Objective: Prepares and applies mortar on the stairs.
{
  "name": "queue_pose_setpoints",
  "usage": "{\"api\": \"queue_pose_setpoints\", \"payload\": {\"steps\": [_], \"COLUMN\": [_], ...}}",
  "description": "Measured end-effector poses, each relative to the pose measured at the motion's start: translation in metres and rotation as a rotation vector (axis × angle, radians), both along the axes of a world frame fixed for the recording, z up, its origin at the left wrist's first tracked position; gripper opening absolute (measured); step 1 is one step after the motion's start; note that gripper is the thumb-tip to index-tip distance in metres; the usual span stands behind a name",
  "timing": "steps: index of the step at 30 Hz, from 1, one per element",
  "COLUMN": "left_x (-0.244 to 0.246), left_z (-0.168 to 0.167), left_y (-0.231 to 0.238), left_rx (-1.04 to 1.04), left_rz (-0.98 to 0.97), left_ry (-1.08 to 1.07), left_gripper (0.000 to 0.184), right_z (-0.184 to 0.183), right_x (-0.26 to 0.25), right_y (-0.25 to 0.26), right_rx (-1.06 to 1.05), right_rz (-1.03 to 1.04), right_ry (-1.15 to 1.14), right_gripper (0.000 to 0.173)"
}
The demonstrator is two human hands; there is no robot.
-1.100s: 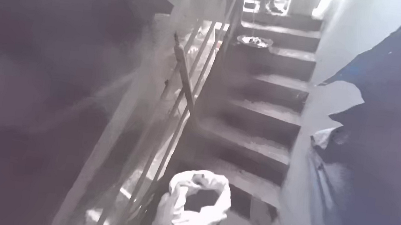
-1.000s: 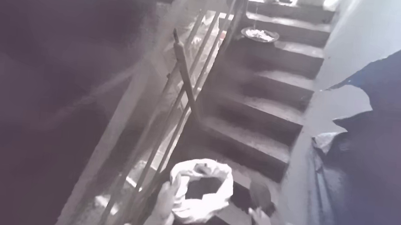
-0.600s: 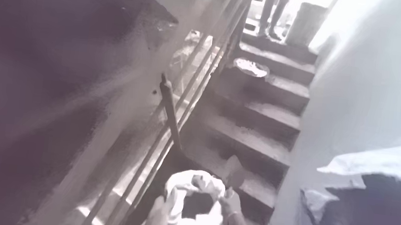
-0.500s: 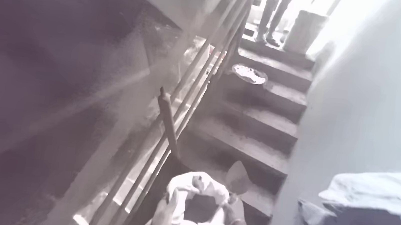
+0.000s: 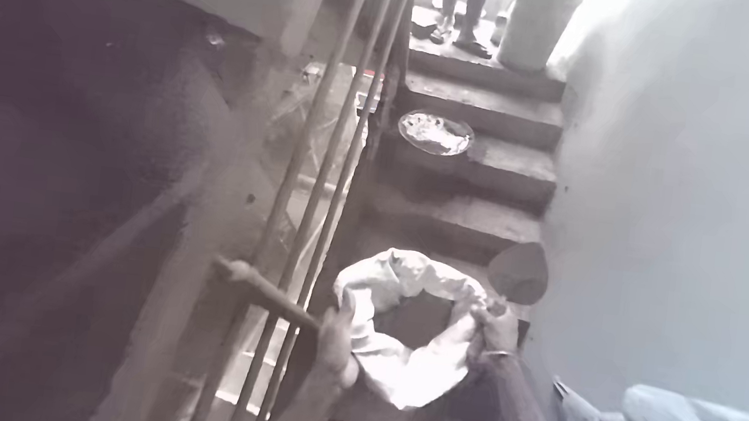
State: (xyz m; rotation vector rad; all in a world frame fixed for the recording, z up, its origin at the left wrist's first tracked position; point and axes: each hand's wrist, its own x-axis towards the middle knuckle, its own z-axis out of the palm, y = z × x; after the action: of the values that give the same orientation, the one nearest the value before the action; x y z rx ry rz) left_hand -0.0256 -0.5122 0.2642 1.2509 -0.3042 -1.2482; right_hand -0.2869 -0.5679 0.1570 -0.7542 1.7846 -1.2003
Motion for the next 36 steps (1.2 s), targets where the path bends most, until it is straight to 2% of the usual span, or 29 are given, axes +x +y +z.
{"api": "queue_pose_setpoints", "payload": {"steps": [2,4,7,11,14,17,20,22,23,25,27,31,33,36], "left_x": [-0.016,-0.040,-0.087,-0.146,-0.179,-0.210,-0.224,-0.231,-0.234,-0.231,-0.223,-0.222,-0.230,-0.242], "left_z": [-0.005,-0.007,0.009,0.039,0.044,0.009,-0.042,-0.055,-0.056,-0.056,-0.053,-0.045,-0.049,-0.056], "left_y": [-0.043,-0.090,-0.170,-0.282,-0.356,-0.427,-0.486,-0.508,-0.513,-0.514,-0.513,-0.506,-0.508,-0.509], "left_rx": [-0.065,-0.086,-0.035,0.058,0.117,0.216,0.410,0.443,0.452,0.474,0.487,0.544,0.577,0.546], "left_rz": [-0.039,-0.063,-0.095,-0.240,-0.361,-0.522,-0.796,-0.832,-0.831,-0.830,-0.845,-0.933,-0.984,-1.072], "left_ry": [0.001,-0.023,-0.054,-0.108,-0.096,-0.248,-0.522,-0.582,-0.569,-0.524,-0.508,-0.483,-0.478,-0.415], "left_gripper": [0.034,0.031,0.029,0.031,0.035,0.042,0.055,0.057,0.057,0.058,0.057,0.059,0.057,0.051], "right_z": [0.008,0.013,0.019,0.043,0.066,0.064,0.084,0.102,0.108,0.116,0.101,0.024,-0.016,-0.050], "right_x": [-0.021,-0.043,-0.089,-0.157,-0.198,-0.234,-0.241,-0.232,-0.227,-0.209,-0.187,-0.160,-0.152,-0.144], "right_y": [-0.043,-0.089,-0.161,-0.244,-0.297,-0.344,-0.369,-0.369,-0.369,-0.377,-0.397,-0.434,-0.446,-0.440], "right_rx": [-0.047,-0.116,-0.146,-0.024,0.141,0.377,0.539,0.543,0.555,0.735,0.921,1.090,1.139,1.219], "right_rz": [-0.028,-0.086,-0.112,-0.135,-0.086,0.059,0.297,0.455,0.544,0.767,0.882,0.872,0.815,0.551], "right_ry": [0.029,-0.006,0.013,0.172,0.340,0.564,0.687,0.694,0.697,0.652,0.573,0.458,0.483,0.483], "right_gripper": [0.044,0.037,0.034,0.047,0.058,0.057,0.062,0.065,0.062,0.054,0.049,0.048,0.040,0.034]}}
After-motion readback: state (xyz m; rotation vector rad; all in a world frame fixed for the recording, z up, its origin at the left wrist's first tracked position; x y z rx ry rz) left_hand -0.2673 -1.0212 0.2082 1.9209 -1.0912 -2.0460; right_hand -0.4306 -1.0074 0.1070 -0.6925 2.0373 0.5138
